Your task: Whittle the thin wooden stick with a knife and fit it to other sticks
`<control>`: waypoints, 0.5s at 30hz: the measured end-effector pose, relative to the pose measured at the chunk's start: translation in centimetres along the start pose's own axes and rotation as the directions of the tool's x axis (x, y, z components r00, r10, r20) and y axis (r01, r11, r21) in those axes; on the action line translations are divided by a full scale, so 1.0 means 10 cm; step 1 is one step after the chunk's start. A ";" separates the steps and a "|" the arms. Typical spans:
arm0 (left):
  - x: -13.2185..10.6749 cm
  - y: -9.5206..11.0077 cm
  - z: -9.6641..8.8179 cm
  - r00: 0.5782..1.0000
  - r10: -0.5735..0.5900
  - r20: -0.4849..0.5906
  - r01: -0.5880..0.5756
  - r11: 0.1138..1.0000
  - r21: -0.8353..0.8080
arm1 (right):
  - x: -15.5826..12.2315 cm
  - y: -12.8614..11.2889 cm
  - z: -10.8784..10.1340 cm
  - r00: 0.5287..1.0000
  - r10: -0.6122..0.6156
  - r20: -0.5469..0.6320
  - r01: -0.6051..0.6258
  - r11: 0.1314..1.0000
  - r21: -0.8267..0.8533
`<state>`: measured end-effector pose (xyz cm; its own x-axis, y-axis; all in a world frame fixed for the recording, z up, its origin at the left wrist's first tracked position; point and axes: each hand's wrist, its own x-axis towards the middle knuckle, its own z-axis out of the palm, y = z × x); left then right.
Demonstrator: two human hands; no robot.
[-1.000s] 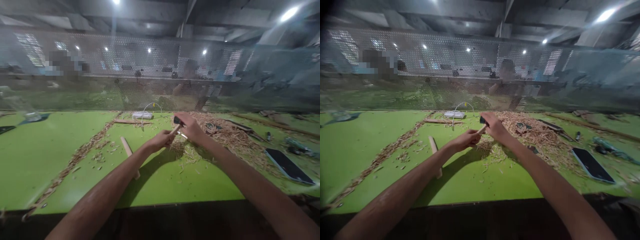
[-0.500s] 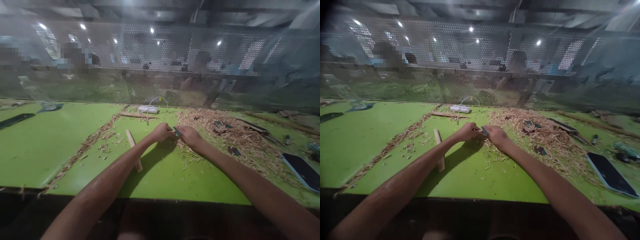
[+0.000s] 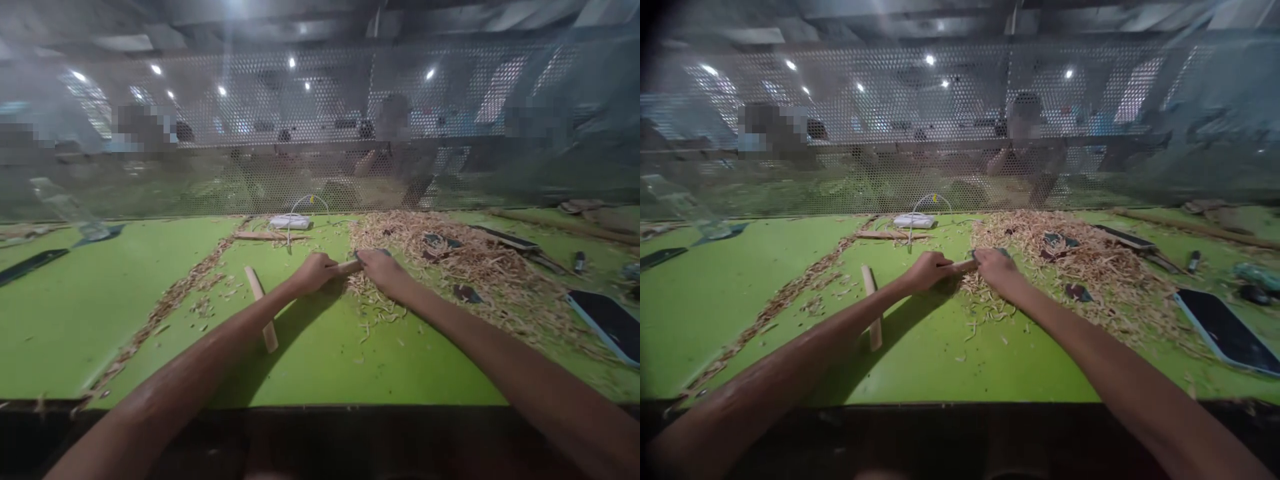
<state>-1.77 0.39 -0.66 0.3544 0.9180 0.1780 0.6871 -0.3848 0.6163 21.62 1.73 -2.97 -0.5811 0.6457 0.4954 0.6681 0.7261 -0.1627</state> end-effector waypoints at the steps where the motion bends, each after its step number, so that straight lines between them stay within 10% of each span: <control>1: -0.02 -0.02 0.01 1.000 0.014 -0.020 -0.014 1.000 0.006 | -0.01 -0.02 0.01 1.000 -0.020 0.014 0.020 1.000 -0.009; 15: -0.09 -0.03 0.04 0.983 0.160 -0.091 -0.146 0.979 0.145 | 0.00 -0.06 -0.13 0.986 0.070 0.152 -0.058 0.995 -0.083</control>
<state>-2.02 -0.35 -1.32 0.4005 0.8494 0.3436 0.7124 -0.5245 0.4662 21.79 0.98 -1.69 -0.5970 0.7232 0.3472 0.7369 0.6654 -0.1192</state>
